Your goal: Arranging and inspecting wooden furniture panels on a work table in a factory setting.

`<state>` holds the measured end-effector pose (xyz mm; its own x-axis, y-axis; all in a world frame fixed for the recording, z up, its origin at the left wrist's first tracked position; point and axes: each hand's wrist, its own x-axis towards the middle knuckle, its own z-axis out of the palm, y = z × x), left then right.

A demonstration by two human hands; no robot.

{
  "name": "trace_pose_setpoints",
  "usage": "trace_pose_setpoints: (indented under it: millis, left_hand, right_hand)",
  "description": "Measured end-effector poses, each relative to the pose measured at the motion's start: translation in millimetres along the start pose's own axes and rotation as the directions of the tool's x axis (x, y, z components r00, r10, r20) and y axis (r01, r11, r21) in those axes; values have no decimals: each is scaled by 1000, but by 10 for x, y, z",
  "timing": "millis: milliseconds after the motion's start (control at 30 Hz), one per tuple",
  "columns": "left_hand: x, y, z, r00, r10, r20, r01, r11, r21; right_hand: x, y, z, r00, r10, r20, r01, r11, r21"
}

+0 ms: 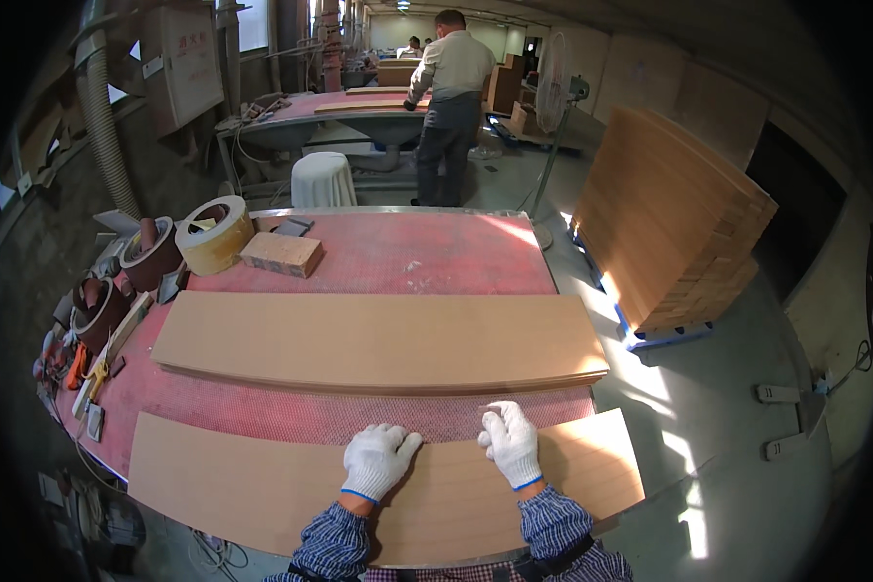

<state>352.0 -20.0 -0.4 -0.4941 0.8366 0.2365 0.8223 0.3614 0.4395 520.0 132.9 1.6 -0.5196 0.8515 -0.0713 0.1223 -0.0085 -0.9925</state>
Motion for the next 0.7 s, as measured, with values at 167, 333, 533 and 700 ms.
trace_pose_setpoints:
  millis: [167,333,533,700]
  left_hand:
    - [-9,8,6,1000,-26,9,26,1000,6]
    - [8,19,-10,999,-31,30,31,1000,2]
    - [-2,23,-12,999,-34,25,34,999,-3]
    - [-4,20,-8,999,-30,12,30,1000,-1]
  right_hand:
    - [3,28,4,1000,2,1,-2,1000,12]
    - [3,23,3,1000,5,-2,-5,999,46]
    - [-9,-11,4,1000,-3,-3,3,1000,19]
    - [-5,-3,5,1000,-10,0,10,999,36]
